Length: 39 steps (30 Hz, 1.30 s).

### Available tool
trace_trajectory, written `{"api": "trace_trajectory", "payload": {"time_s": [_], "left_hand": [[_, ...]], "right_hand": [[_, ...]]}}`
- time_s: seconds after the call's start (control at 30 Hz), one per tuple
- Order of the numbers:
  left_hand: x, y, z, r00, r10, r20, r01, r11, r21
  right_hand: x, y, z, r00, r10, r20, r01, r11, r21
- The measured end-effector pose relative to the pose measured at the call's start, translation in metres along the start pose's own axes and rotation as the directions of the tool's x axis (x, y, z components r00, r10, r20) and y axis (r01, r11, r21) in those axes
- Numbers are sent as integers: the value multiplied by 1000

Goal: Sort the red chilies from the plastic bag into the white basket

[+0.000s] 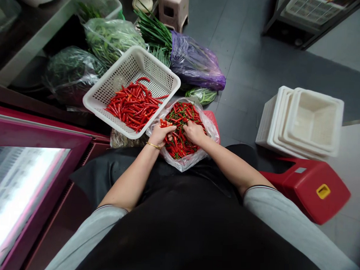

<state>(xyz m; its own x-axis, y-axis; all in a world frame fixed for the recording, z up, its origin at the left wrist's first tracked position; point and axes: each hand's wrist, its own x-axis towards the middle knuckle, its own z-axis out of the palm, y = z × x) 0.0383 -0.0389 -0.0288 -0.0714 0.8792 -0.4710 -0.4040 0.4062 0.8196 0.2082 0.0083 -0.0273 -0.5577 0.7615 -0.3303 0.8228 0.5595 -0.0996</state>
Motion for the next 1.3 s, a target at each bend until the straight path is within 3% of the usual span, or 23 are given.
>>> {"api": "trace_trajectory", "payload": {"time_s": [0.13,0.23,0.3,0.43,0.6,0.7,0.83,0.9,1.0,1.1,1.2,1.3], "left_hand": [[-1,-3,2,999,-46,-7,46,999,-5],[-2,-6,10,999,41,7,-41,998,-45],[-4,-7,14,995,77,68,-74,997,-37],[-8,-3,15,984,-74,164,67,997,50],[-6,2,-2,995,-64,82,61,997,35],[-4,1,-6,995,-70,68,63,993,98],[-6,-3,2,993,-12,117,-9,984,180],[-7,-4,6,990,15,137,-41,981,188],[-6,-3,7,991,24,134,-44,988,151],[-5,-2,2,996,16,88,-25,995,99],[-6,0,-2,998,14,64,-19,996,92],[-6,2,-3,999,29,32,-32,996,88]], "right_hand": [[14,8,-11,999,-16,-35,22,985,171],[7,11,-25,993,-30,-112,74,906,416],[-2,6,-31,982,-58,-177,135,875,464],[-21,0,-21,964,-76,-257,130,971,202],[-28,9,15,958,-283,-52,279,957,-78],[-19,13,17,964,-262,-40,261,965,-31],[-11,20,-7,981,-123,-148,164,937,309],[-13,24,-14,987,-75,-143,123,922,367],[-16,22,-7,994,-60,-97,75,983,167],[-11,18,8,989,-149,7,150,988,-47],[-6,23,7,971,-218,95,227,968,-103],[-14,33,-6,984,-147,104,160,979,-128]]}}
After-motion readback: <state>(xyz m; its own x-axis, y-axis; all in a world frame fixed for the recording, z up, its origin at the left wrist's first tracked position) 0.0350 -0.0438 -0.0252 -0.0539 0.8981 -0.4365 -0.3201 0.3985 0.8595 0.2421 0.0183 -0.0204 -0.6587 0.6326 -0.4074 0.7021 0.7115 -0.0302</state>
